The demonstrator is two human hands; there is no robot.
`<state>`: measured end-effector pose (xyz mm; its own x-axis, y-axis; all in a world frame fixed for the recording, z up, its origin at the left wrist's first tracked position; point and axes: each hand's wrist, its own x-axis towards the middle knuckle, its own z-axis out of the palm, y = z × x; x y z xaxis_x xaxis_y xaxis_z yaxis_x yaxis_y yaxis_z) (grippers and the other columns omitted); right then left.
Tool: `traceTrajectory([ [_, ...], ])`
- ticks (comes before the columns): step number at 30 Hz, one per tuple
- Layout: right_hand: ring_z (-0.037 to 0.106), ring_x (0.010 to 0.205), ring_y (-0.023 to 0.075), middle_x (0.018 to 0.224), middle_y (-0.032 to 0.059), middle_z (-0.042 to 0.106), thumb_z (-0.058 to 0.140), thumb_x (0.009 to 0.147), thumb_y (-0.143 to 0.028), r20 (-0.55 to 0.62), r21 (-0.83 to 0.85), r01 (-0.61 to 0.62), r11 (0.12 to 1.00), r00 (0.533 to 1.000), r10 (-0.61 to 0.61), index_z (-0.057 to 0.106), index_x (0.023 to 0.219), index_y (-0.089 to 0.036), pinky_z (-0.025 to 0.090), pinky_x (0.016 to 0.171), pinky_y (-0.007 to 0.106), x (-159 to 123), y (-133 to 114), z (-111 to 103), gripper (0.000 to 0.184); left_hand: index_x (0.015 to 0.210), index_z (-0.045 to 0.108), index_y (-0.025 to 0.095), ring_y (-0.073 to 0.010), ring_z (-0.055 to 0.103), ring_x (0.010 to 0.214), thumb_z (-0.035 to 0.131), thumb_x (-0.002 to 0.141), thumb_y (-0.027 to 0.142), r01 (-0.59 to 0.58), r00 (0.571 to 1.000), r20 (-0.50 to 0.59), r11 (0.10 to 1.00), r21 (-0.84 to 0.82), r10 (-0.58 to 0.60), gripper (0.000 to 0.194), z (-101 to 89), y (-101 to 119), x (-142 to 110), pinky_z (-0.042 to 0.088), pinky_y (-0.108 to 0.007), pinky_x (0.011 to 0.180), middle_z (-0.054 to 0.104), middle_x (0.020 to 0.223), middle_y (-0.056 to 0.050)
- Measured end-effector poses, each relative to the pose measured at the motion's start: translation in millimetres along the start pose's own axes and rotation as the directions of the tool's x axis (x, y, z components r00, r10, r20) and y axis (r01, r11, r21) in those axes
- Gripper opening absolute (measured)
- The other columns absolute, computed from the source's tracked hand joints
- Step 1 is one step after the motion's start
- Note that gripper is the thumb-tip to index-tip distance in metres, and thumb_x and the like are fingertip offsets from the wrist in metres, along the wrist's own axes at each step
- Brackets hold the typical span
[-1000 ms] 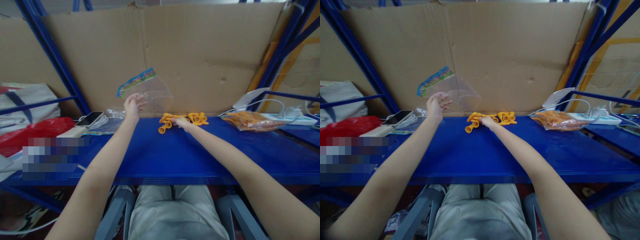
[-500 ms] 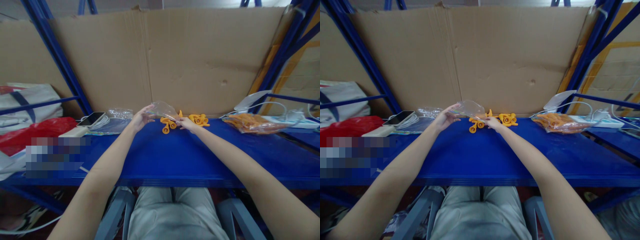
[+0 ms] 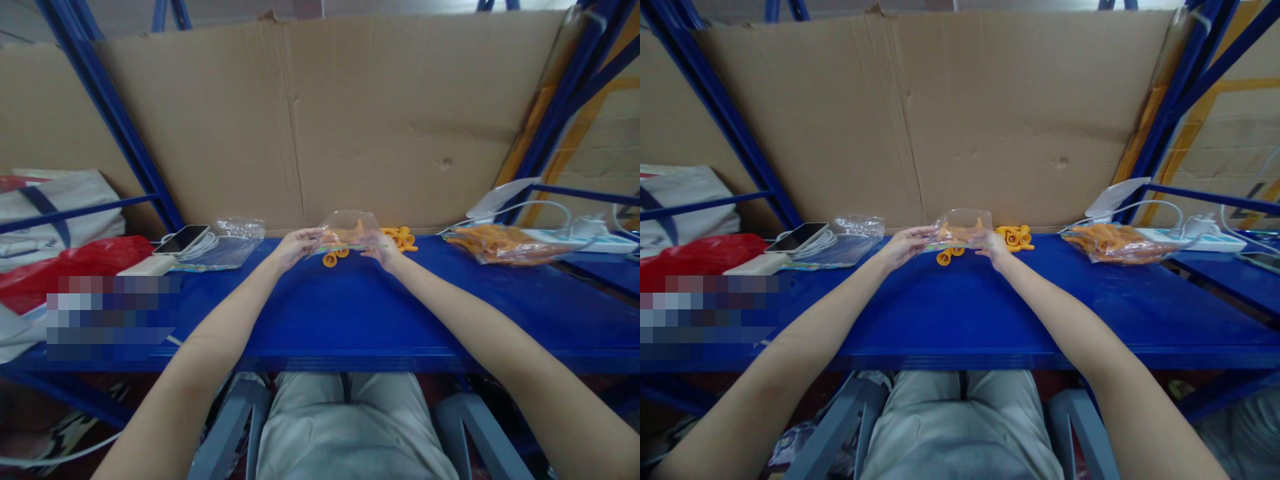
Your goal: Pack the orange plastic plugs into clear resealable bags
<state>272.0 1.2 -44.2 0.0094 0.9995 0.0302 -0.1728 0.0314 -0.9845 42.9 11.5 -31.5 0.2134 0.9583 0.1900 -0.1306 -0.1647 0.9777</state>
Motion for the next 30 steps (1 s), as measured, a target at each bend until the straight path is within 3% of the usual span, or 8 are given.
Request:
traceTrajectory([
  [5, 0.066, 0.069, 0.0191, 0.079, 0.012, 0.069, 0.019, 0.098, -0.04, -0.053, 0.066, -0.042, 0.997, 0.998, 0.045, 0.059, 0.089, -0.015, 0.049, 0.063, 0.029, -1, -13, -11, 0.048, 0.108, 0.07, 0.018, -0.004, 0.057, 0.053, 0.058, 0.059, -0.008, -0.044, 0.998, -0.036, 0.992, 0.119, 0.049, 0.057, 4.5, -2, 2, 0.043, -0.015, 0.046, 0.069, 0.104, -0.007],
  [8, 0.064, 0.064, 0.019, 0.076, 0.0119, 0.068, 0.028, 0.095, -0.053, -0.055, 0.066, -0.079, 0.995, 0.995, 0.082, 0.058, 0.096, -0.014, 0.049, 0.058, 0.029, -1, -16, -14, 0.049, 0.115, 0.068, 0.02, -0.0004, 0.048, 0.043, 0.053, 0.057, -0.009, -0.087, 0.996, -0.005, 0.966, 0.243, 0.091, 0.066, 4.5, -1, -1, 0.039, -0.016, 0.04, 0.067, 0.111, -0.007],
  [11, 0.061, 0.056, 0.0142, 0.075, 0.0081, 0.067, 0.05, 0.091, -0.04, -0.056, 0.029, -0.102, 0.994, 0.993, 0.104, 0.057, 0.094, -0.015, 0.048, 0.055, 0.026, -3, -15, -13, 0.026, 0.116, 0.067, 0.021, -0.0005, 0.049, 0.042, 0.052, 0.056, -0.008, -0.096, 0.995, 0.022, 0.948, 0.303, 0.094, 0.068, 6.5, 0, -4, 0.04, -0.016, 0.039, 0.065, 0.115, -0.006],
  [14, 0.058, 0.054, 0.0103, 0.072, 0.0039, 0.064, 0.056, 0.087, -0.019, -0.078, -0.009, -0.071, 0.997, 0.995, 0.07, 0.057, 0.086, -0.016, 0.047, 0.055, 0.023, -5, -13, -9, 0.003, 0.118, 0.065, 0.02, -0.004, 0.057, 0.048, 0.054, 0.06, -0.005, -0.081, 0.997, 0.025, 0.963, 0.256, 0.077, 0.064, 11.0, 1, -7, 0.04, -0.015, 0.039, 0.065, 0.116, -0.008],
  [20, 0.054, 0.055, 0.0077, 0.068, 0.0002, 0.058, 0.055, 0.086, -0.018, -0.031, -0.042, 0.023, 0.999, 0.999, -0.024, 0.056, 0.076, -0.017, 0.045, 0.054, 0.02, -3, -8, -6, 0.011, 0.136, 0.049, 0.022, -0.0117, 0.065, 0.053, 0.06, 0.08, 0.013, -0.097, 0.993, -0.054, 0.987, 0.125, 0.104, 0.058, 20.3, -2, -9, 0.041, -0.017, 0.039, 0.072, 0.096, -0.009],
  [25, 0.052, 0.055, 0.0074, 0.067, -0.0001, 0.058, 0.05, 0.091, -0.026, -0.073, -0.033, 0.055, 0.998, 0.996, -0.057, 0.058, 0.077, -0.017, 0.043, 0.053, 0.019, -1, -5, -4, 0.019, 0.136, 0.048, 0.019, -0.0067, 0.058, 0.041, 0.063, 0.081, 0.012, -0.103, 0.987, -0.115, 0.989, 0.11, 0.116, 0.057, 22.6, -11, -6, 0.037, -0.016, 0.036, 0.073, 0.09, -0.008],
  [30, 0.052, 0.054, 0.0092, 0.066, -0.001, 0.058, 0.047, 0.092, -0.023, -0.138, -0.006, 0.092, 0.996, 0.986, -0.092, 0.056, 0.071, -0.019, 0.046, 0.056, 0.023, -4, -6, 1, 0.023, 0.135, 0.049, 0.02, -0.0026, 0.052, 0.037, 0.066, 0.078, 0.01, -0.133, 0.979, -0.149, 0.989, 0.068, 0.142, 0.06, 25.5, -12, -4, 0.033, -0.015, 0.033, 0.072, 0.101, -0.009],
])
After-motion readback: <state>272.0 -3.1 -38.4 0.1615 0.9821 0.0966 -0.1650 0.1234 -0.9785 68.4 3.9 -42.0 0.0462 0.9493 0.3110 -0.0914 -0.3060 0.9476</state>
